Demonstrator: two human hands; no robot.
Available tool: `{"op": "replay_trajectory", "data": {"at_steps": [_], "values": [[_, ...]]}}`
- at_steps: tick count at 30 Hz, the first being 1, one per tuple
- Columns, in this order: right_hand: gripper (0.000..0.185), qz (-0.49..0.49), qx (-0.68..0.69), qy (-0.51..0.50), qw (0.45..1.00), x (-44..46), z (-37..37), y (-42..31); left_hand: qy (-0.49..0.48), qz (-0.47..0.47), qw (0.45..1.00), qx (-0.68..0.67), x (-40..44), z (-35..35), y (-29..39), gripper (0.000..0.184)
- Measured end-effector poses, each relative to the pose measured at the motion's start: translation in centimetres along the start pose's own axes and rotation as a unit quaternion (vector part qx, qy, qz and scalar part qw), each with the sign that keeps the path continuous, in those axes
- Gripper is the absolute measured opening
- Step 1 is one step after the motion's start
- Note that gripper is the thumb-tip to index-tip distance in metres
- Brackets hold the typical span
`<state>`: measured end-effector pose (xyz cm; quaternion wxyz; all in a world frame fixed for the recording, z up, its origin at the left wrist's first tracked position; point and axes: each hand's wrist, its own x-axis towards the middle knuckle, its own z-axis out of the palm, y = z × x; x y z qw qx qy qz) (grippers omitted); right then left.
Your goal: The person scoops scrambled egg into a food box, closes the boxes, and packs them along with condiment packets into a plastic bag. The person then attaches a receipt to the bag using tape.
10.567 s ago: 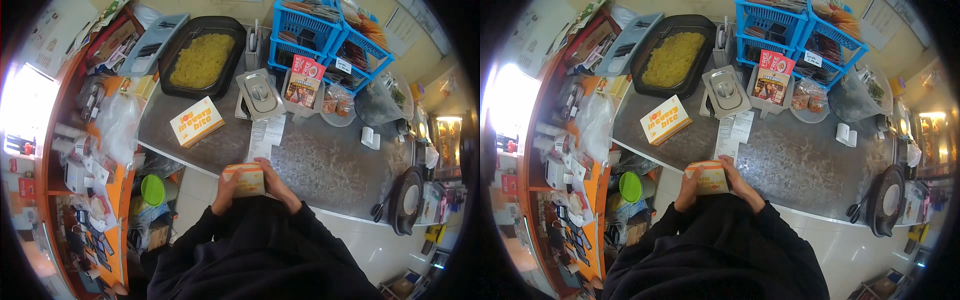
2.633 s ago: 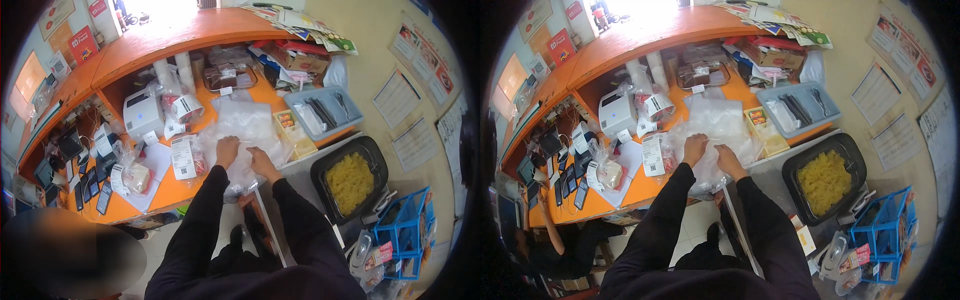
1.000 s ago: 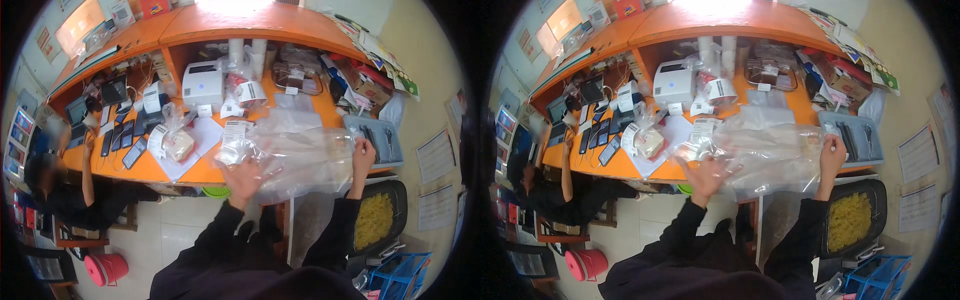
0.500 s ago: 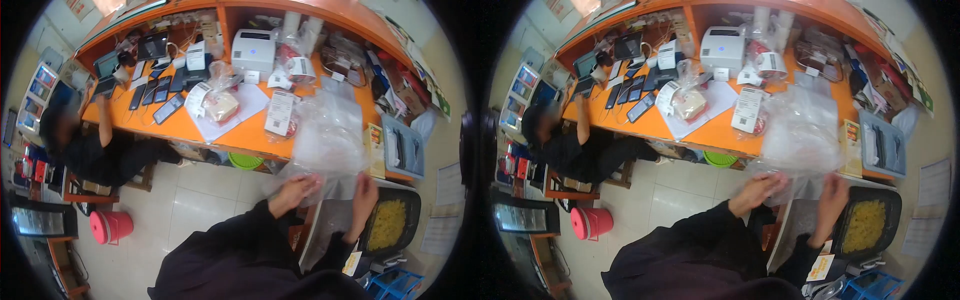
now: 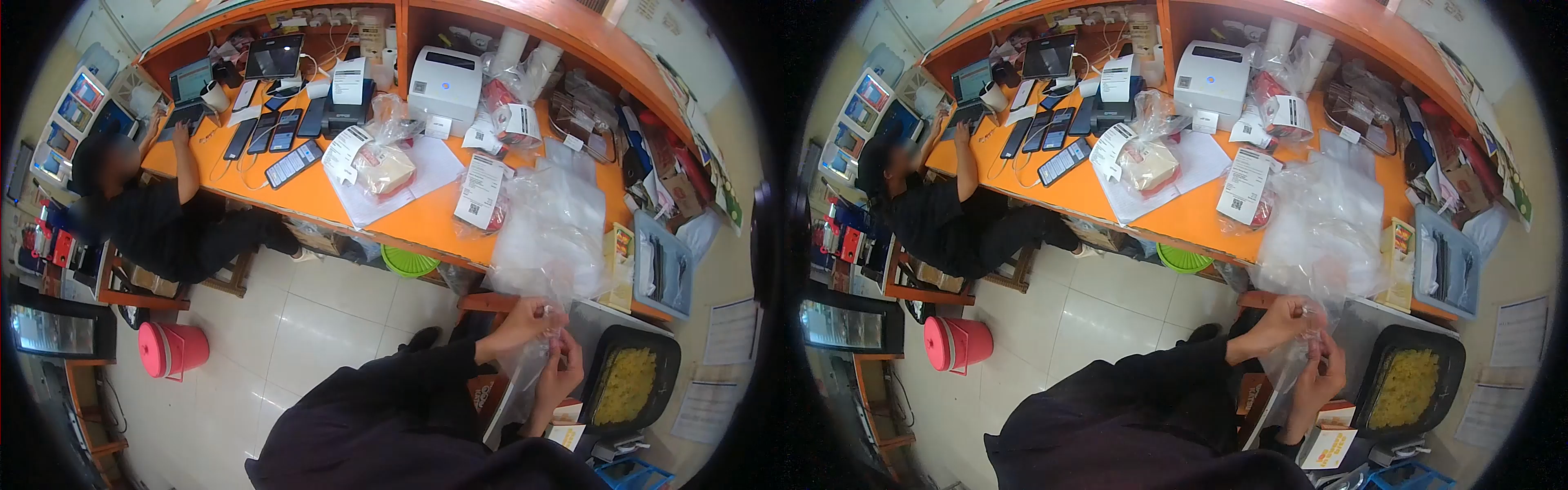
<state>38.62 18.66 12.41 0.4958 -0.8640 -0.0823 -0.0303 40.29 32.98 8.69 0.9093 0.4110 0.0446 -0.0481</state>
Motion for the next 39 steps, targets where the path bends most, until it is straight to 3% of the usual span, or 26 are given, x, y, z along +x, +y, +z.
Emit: {"op": "replay_trajectory", "data": {"at_steps": [2, 5, 10, 13, 15, 16, 19, 22, 27, 30, 34, 37, 38, 39], "values": [[0.029, -0.044, -0.060, 0.032, 0.997, -0.4, -0.3, -0.5, -0.036, -0.003, 0.999, -0.035, -0.6, 0.2, -0.4, 0.026], [0.030, 0.078, 0.082, 0.059, 0.992, -1.8, -1.2, -0.5, -0.029, -0.025, 0.999, -0.007, -1.1, -0.6, -2.3, 0.026], [0.021, 0.037, 0.123, 0.028, 0.991, -4.4, -1.6, -1.4, 0.024, -0.123, 0.992, -0.024, -4.0, 3.0, -2.8, 0.030], [0.016, 0.031, 0.191, -0.014, 0.981, -6.2, -2.4, -1.6, -0.080, -0.206, 0.974, -0.050, -5.8, 3.6, -0.7, 0.032], [0.016, 0.033, 0.232, -0.061, 0.970, -7.8, -3.7, -2.2, -0.114, -0.169, 0.977, 0.053, -7.1, 4.2, 0.1, 0.032], [0.016, 0.036, 0.232, -0.034, 0.971, -8.8, -3.9, -2.4, -0.130, -0.151, 0.974, 0.106, -8.0, 4.5, 0.4, 0.033], [0.019, 0.042, 0.223, 0.059, 0.972, -12.0, -4.3, -2.7, -0.162, 0.047, 0.950, 0.264, -11.4, 5.1, 1.6, 0.026], [0.030, 0.084, 0.188, 0.165, 0.965, -16.5, -4.3, -3.6, -0.176, 0.043, 0.970, 0.160, -13.4, 4.6, -0.8, 0.026], [0.028, 0.089, 0.152, 0.201, 0.964, -22.9, -5.0, -4.6, -0.178, -0.049, 0.980, 0.076, -17.6, 6.3, -4.0, 0.029], [0.018, 0.073, 0.160, 0.215, 0.961, -25.5, -5.5, -4.8, -0.209, -0.155, 0.964, 0.057, -20.3, 8.6, -3.4, 0.030], [0.020, 0.052, 0.149, 0.222, 0.962, -28.1, -6.8, -6.0, -0.249, -0.349, 0.903, 0.038, -21.0, 10.4, -3.8, 0.041], [0.019, 0.075, 0.326, 0.243, 0.911, -29.6, -8.6, -5.4, -0.259, -0.367, 0.888, -0.097, -22.0, 11.5, -3.3, 0.044], [0.020, 0.047, 0.315, 0.277, 0.907, -29.9, -8.9, -4.2, -0.318, -0.291, 0.902, -0.037, -22.1, 11.4, -3.1, 0.040], [0.020, 0.027, 0.206, 0.322, 0.924, -30.2, -9.5, -3.9, -0.371, -0.211, 0.904, 0.023, -22.3, 11.1, -2.8, 0.036]]}}
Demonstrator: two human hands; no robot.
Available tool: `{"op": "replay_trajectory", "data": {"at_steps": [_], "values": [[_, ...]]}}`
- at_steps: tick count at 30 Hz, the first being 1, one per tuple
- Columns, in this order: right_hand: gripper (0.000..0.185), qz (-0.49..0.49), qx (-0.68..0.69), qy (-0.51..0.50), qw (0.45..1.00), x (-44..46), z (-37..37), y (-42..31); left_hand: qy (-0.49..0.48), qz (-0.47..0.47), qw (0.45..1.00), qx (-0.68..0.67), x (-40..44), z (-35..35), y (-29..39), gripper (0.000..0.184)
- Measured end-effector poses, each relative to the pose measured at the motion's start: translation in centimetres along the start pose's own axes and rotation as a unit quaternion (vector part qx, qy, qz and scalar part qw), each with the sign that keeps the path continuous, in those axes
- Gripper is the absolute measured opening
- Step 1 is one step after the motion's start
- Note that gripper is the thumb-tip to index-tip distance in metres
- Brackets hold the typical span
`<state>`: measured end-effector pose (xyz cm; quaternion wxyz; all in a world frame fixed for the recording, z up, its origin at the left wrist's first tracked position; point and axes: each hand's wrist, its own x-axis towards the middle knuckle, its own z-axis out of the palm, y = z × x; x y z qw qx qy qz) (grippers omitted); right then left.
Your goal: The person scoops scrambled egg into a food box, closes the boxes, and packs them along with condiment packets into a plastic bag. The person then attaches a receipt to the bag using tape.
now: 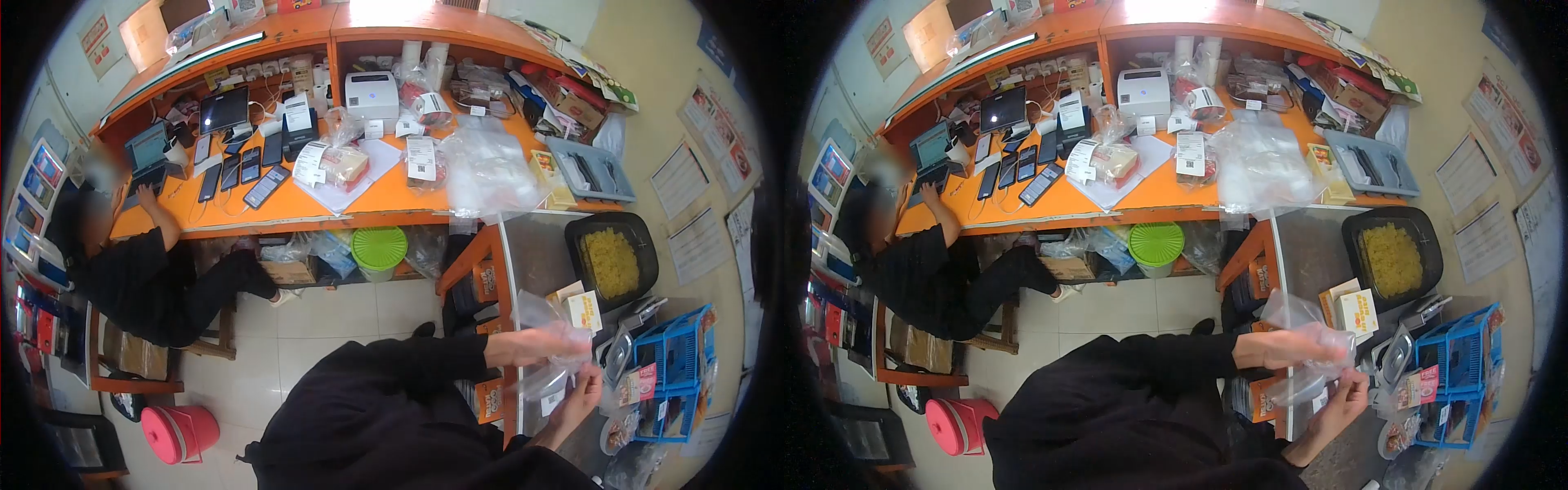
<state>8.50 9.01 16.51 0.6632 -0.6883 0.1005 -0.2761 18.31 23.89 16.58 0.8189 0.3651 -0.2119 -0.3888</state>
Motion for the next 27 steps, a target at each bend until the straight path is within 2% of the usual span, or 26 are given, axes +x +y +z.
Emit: {"op": "replay_trajectory", "data": {"at_steps": [1, 3, 4, 6, 9, 10, 12, 13, 14, 16, 17, 19, 20, 21, 22, 23, 24, 26, 27], "values": [[0.020, -0.063, -0.095, 0.037, 0.993, 0.1, -0.6, 0.0, -0.033, 0.051, 0.994, 0.096, -0.4, -0.3, 0.2, 0.032], [0.022, -0.154, -0.291, 0.110, 0.938, 0.8, -3.6, 0.5, 0.015, 0.147, 0.946, 0.290, -0.9, -3.4, 0.7, 0.027], [0.023, -0.177, -0.315, 0.128, 0.923, 0.4, -4.2, 0.2, 0.039, 0.192, 0.903, 0.382, -1.2, -5.3, 1.0, 0.027], [0.023, -0.225, -0.360, 0.162, 0.891, -0.1, -4.9, -0.2, 0.125, 0.180, 0.888, 0.404, -1.8, -8.8, 1.9, 0.035], [0.016, -0.201, -0.296, 0.108, 0.927, 0.7, -6.7, 0.1, 0.262, 0.164, 0.770, 0.558, -3.9, -7.1, 4.1, 0.025], [0.014, -0.198, -0.278, 0.086, 0.936, 0.6, -6.8, -0.1, 0.241, 0.251, 0.729, 0.590, -3.2, -6.9, 3.6, 0.022], [0.010, -0.156, -0.196, -0.035, 0.967, 1.1, -5.1, -0.3, 0.190, 0.414, 0.624, 0.635, -0.3, -6.4, 1.6, 0.019], [0.011, -0.133, -0.154, -0.094, 0.974, 1.3, -3.8, -0.7, 0.110, 0.266, 0.730, 0.620, 1.1, -7.4, -0.8, 0.025], [0.013, -0.164, -0.266, -0.045, 0.949, 1.2, -2.9, -0.8, 0.144, 0.250, 0.760, 0.582, 2.7, -7.8, -3.5, 0.020], [0.020, -0.216, -0.475, 0.057, 0.851, 1.1, -1.1, -1.3, 0.207, 0.218, 0.812, 0.501, 4.6, -6.7, -5.7, 0.013], [0.028, -0.332, -0.523, 0.122, 0.776, 0.9, -0.8, -2.6, 0.236, 0.195, 0.840, 0.447, 4.3, -5.6, -5.7, 0.013], [0.034, -0.463, -0.363, 0.034, 0.808, -1.5, -1.8, -1.4, 0.268, 0.246, 0.808, 0.464, 3.7, -2.6, -5.4, 0.019], [0.037, -0.423, -0.328, -0.009, 0.845, -2.2, -2.1, -0.3, 0.283, 0.268, 0.791, 0.472, 3.2, -1.3, -5.6, 0.022], [0.041, -0.379, -0.291, -0.046, 0.877, -2.9, -2.5, 0.8, 0.229, 0.271, 0.816, 0.456, 2.5, 0.5, -5.0, 0.026], [0.046, -0.230, -0.297, -0.079, 0.923, -3.3, -2.7, 2.4, 0.173, 0.274, 0.840, 0.436, 1.5, 2.6, -4.3, 0.031], [0.049, -0.156, -0.294, -0.095, 0.938, -3.3, -2.9, 3.4, 0.115, 0.276, 0.860, 0.414, 0.4, 4.3, -3.7, 0.035], [0.052, -0.082, -0.293, -0.108, 0.946, -3.3, -3.1, 4.5, 0.056, 0.292, 0.845, 0.444, -0.8, 5.5, -2.7, 0.040], [0.052, -0.086, -0.306, -0.079, 0.945, -1.2, -3.6, 4.8, -0.097, 0.322, 0.810, 0.481, -3.4, 7.4, -1.2, 0.051], [0.052, -0.083, -0.320, -0.046, 0.943, -0.1, -4.9, 4.3, -0.103, 0.347, 0.781, 0.509, -3.9, 7.1, -1.5, 0.055]]}}
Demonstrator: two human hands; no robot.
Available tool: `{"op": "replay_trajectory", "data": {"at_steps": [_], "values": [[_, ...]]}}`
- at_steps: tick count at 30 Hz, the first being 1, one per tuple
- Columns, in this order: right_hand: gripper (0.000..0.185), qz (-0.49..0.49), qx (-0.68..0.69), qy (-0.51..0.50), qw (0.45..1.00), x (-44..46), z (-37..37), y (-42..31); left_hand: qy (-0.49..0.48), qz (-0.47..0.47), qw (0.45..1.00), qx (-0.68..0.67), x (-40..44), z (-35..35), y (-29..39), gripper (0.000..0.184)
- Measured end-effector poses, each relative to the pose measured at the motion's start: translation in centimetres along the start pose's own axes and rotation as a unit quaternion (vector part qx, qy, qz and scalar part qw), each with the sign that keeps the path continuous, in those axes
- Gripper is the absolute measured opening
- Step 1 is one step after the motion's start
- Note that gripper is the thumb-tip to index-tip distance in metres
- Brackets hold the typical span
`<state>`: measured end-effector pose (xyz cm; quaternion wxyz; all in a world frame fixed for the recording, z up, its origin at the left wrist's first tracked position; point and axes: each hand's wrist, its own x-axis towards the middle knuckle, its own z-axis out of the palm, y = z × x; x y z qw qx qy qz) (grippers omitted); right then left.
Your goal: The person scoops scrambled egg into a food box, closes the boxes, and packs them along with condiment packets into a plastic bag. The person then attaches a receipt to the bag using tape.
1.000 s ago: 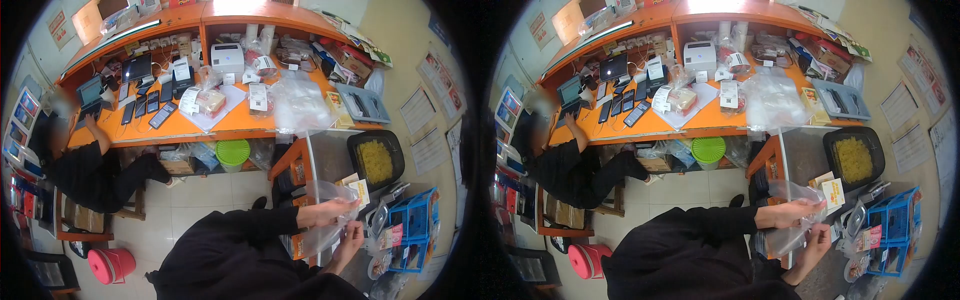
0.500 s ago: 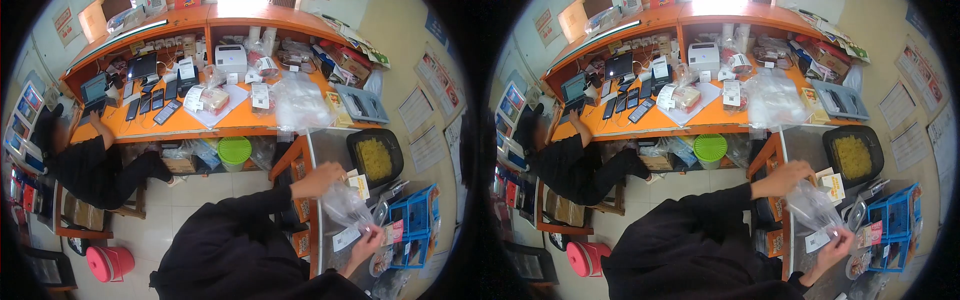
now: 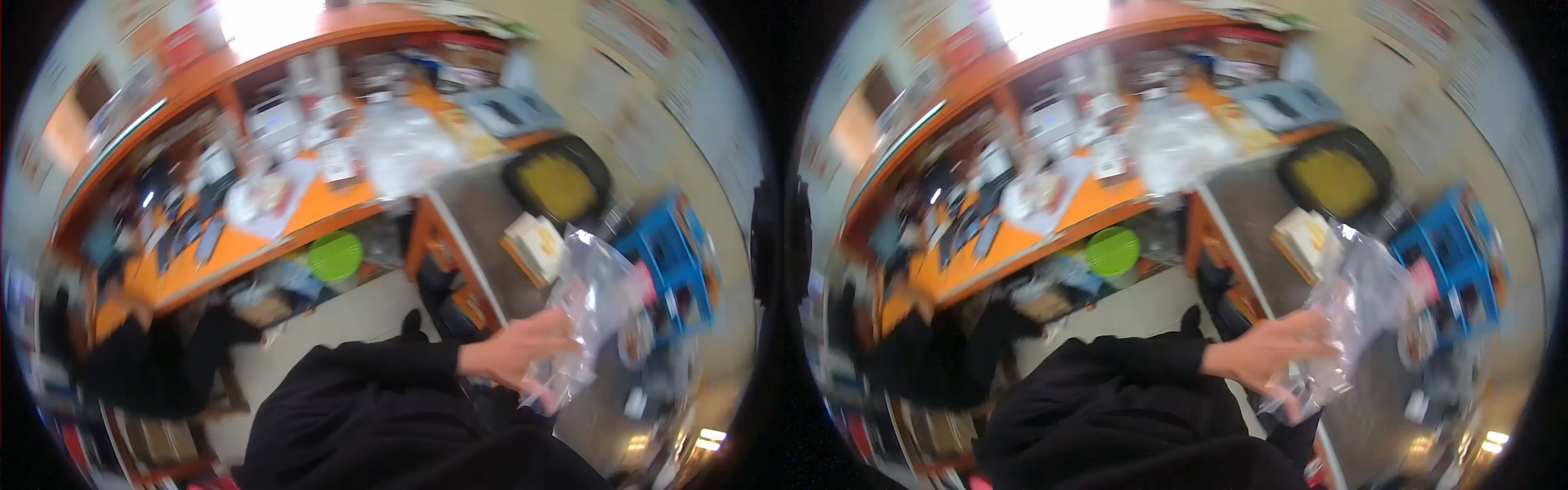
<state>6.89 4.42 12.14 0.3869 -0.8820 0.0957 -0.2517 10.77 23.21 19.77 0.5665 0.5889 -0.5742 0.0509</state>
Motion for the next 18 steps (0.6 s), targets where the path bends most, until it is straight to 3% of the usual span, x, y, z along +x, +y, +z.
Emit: {"op": "replay_trajectory", "data": {"at_steps": [2, 3, 4, 5, 6, 7, 10, 11, 12, 15, 17, 18], "values": [[0.051, 0.065, 0.022, 0.063, 0.996, 0.5, -4.5, 1.1, 0.030, 0.016, 0.997, 0.075, -2.0, 0.2, -1.7, 0.061], [0.050, 0.116, 0.146, 0.094, 0.978, 0.0, -6.3, 0.8, 0.059, 0.038, 0.992, 0.105, -3.2, 0.2, -4.0, 0.054], [0.049, 0.153, 0.252, 0.135, 0.946, -0.8, -7.8, 0.4, 0.065, 0.050, 0.959, 0.271, -4.6, -0.8, -6.6, 0.039], [0.048, 0.168, 0.304, 0.166, 0.923, -1.6, -8.5, 0.4, 0.097, 0.050, 0.948, 0.298, -4.8, -2.3, -8.6, 0.026], [0.043, 0.115, 0.243, 0.208, 0.940, -3.3, -8.0, 2.0, 0.158, 0.030, 0.922, 0.352, -4.5, -3.7, -9.7, 0.018], [0.038, 0.064, 0.182, 0.241, 0.951, -4.7, -7.3, 3.3, 0.163, -0.048, 0.926, 0.336, -4.0, -3.9, -9.1, 0.010], [0.037, 0.020, 0.039, 0.280, 0.959, -7.4, -5.4, 5.1, 0.225, -0.125, 0.922, 0.289, -2.8, -3.0, -10.1, 0.015], [0.037, 0.067, 0.227, 0.283, 0.929, -8.5, -4.8, 5.8, 0.235, -0.146, 0.917, 0.287, -2.2, -3.0, -9.6, 0.016], [0.036, 0.109, 0.408, 0.281, 0.862, -9.7, -4.3, 6.7, 0.208, -0.182, 0.927, 0.255, -1.1, -2.4, -7.9, 0.021], [0.048, 0.130, 0.533, 0.270, 0.791, -8.4, -3.7, 2.9, 0.016, -0.110, 0.977, 0.182, -2.1, 1.2, -8.8, 0.024], [0.061, 0.066, 0.389, 0.244, 0.886, -6.5, -3.8, 2.5, -0.138, -0.200, 0.968, 0.065, -5.4, 4.5, -11.5, 0.031], [0.070, 0.079, 0.202, 0.254, 0.943, -5.4, -4.4, 3.0, -0.136, -0.316, 0.939, 0.001, -4.9, 4.6, -12.0, 0.034]]}}
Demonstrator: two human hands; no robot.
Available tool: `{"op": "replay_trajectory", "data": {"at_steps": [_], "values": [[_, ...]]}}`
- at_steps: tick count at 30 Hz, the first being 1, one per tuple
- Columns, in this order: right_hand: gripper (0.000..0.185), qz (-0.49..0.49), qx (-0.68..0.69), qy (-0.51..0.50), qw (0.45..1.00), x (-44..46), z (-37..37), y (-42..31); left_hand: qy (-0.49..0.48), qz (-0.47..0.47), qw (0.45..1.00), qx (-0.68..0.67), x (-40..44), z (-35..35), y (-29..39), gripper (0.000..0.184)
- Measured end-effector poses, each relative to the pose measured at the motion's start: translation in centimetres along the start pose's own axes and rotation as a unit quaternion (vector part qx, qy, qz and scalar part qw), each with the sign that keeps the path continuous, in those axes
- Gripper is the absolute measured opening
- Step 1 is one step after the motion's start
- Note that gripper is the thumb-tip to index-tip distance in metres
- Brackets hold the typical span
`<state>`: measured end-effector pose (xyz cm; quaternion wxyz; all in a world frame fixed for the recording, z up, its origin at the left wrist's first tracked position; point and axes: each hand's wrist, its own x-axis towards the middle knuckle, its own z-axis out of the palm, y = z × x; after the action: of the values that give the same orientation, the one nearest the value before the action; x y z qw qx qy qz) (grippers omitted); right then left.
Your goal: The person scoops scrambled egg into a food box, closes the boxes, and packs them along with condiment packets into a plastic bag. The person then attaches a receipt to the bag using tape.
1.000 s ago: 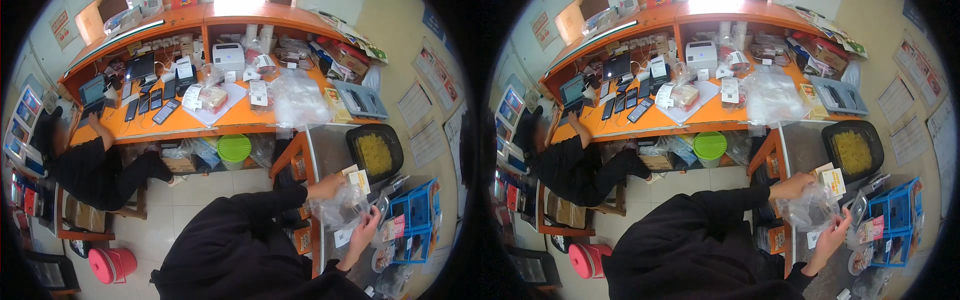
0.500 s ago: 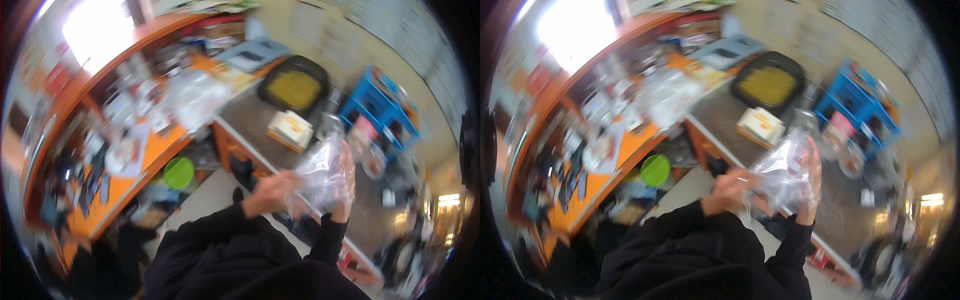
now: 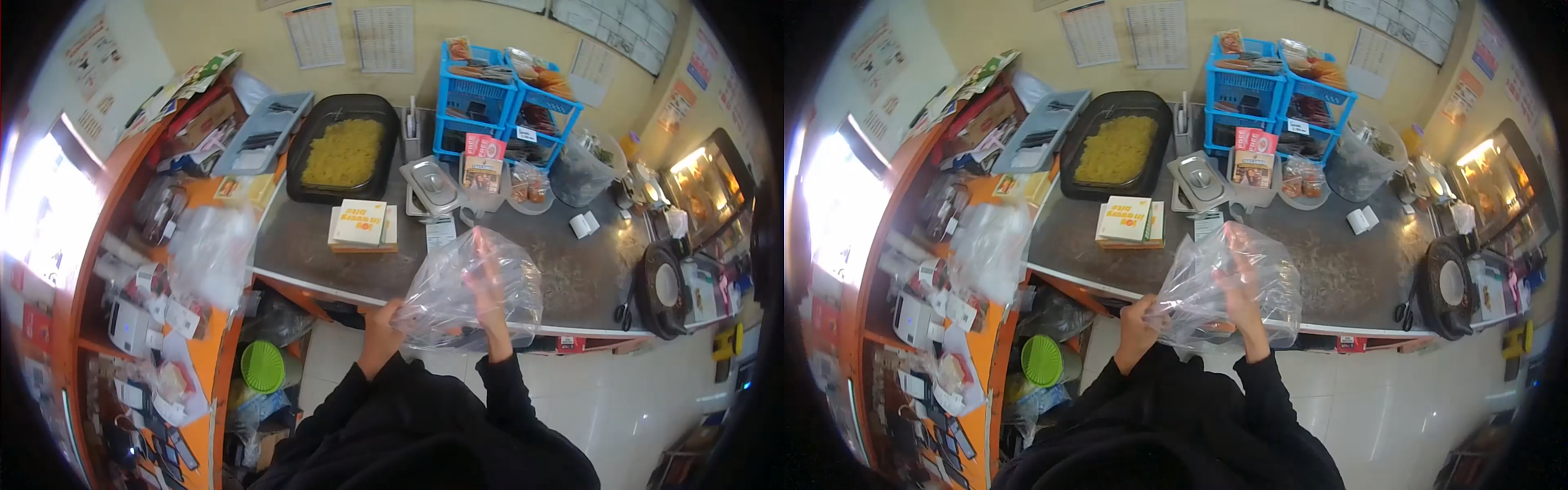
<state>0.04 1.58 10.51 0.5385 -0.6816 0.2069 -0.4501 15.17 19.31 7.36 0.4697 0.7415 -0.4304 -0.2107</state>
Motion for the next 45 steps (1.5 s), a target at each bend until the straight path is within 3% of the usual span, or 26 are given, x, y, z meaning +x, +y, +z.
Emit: {"op": "replay_trajectory", "data": {"at_steps": [1, 2, 3, 5, 6, 9, 12, 15, 17, 19, 21, 22, 25, 27, 29, 33, 38, 39, 40, 42, 43, 45], "values": [[0.079, -0.037, -0.189, 0.011, 0.981, 1.1, -0.1, 0.3, -0.024, -0.113, 0.991, -0.074, 0.4, -0.3, -0.1, 0.038], [0.089, -0.071, -0.372, 0.020, 0.925, 1.8, -0.1, 0.7, -0.047, -0.223, 0.963, -0.145, 1.1, -0.5, -0.2, 0.042], [0.094, -0.028, -0.408, -0.036, 0.912, 1.4, 0.2, 2.3, 0.021, -0.134, 0.990, -0.036, 1.8, -0.4, -0.2, 0.043], [0.104, 0.057, -0.469, -0.155, 0.868, 0.3, 1.1, 6.0, 0.161, 0.052, 0.970, 0.172, 3.2, -0.1, 0.1, 0.046], [0.107, 0.070, -0.459, -0.215, 0.859, 1.4, 2.3, 3.6, 0.232, 0.140, 0.924, 0.271, 3.7, 0.1, 0.1, 0.047], [0.095, 0.214, -0.534, -0.410, 0.708, 2.5, 4.7, -0.8, 0.094, 0.164, 0.977, 0.095, 5.2, 0.8, -0.4, 0.042], [0.079, 0.238, -0.298, -0.640, 0.667, 6.8, 4.4, -3.5, 0.000, -0.011, 0.995, -0.099, 6.1, 0.3, -3.2, 0.024], [0.061, 0.147, -0.121, -0.609, 0.770, 13.7, 8.5, -9.1, -0.094, -0.150, 0.966, -0.190, 6.4, -2.2, -3.4, 0.018], [0.079, -0.030, -0.276, -0.471, 0.837, 15.6, 12.5, -3.2, -0.127, -0.171, 0.949, -0.232, 6.2, -4.5, -2.0, 0.017], [0.106, -0.116, -0.458, -0.402, 0.784, 16.9, 16.8, 2.7, -0.126, -0.145, 0.942, -0.276, 6.0, -7.3, -0.7, 0.018], [0.120, -0.097, -0.521, -0.436, 0.728, 17.3, 18.8, 7.2, -0.140, 0.076, 0.978, -0.136, 5.2, -9.6, -4.5, 0.022], [0.127, -0.090, -0.551, -0.451, 0.696, 17.6, 19.7, 8.2, -0.144, 0.183, 0.971, -0.060, 4.7, -11.0, -6.1, 0.024], [0.125, -0.052, -0.529, -0.487, 0.693, 18.3, 20.2, 8.4, -0.152, -0.008, 0.982, -0.116, 1.8, -17.5, -5.1, 0.030], [0.127, -0.074, -0.510, -0.477, 0.712, 18.8, 20.7, 9.0, -0.084, -0.082, 0.980, -0.163, 0.6, -21.5, -4.2, 0.032], [0.129, -0.064, -0.484, -0.462, 0.740, 20.0, 21.8, 8.5, 0.001, -0.216, 0.966, -0.143, 0.2, -24.4, -2.0, 0.031], [0.132, -0.119, -0.456, -0.467, 0.748, 21.0, 29.1, 9.0, 0.071, -0.166, 0.981, -0.076, 0.2, -27.7, -2.0, 0.043], [0.124, -0.157, -0.440, -0.467, 0.751, 19.1, 38.1, 14.7, 0.042, -0.176, 0.979, -0.098, 0.8, -29.8, 0.1, 0.053], [0.123, -0.157, -0.444, -0.469, 0.748, 18.6, 38.8, 15.2, 0.015, -0.130, 0.990, -0.055, 1.0, -30.2, -0.3, 0.054], [0.125, -0.154, -0.448, -0.475, 0.742, 18.3, 39.0, 15.8, -0.013, -0.084, 0.996, -0.013, 1.4, -30.7, -0.7, 0.055], [0.126, -0.234, -0.393, -0.390, 0.800, 18.4, 37.3, 15.8, -0.029, -0.076, 0.997, -0.007, 1.7, -31.2, -1.3, 0.057], [0.127, -0.268, -0.363, -0.350, 0.821, 18.6, 35.9, 15.3, -0.019, -0.117, 0.992, -0.046, 1.5, -31.6, -1.5, 0.057], [0.132, -0.141, -0.297, -0.416, 0.848, 20.5, 30.1, 13.1, -0.003, -0.139, 0.983, -0.122, 1.7, -32.1, -2.2, 0.060]]}}
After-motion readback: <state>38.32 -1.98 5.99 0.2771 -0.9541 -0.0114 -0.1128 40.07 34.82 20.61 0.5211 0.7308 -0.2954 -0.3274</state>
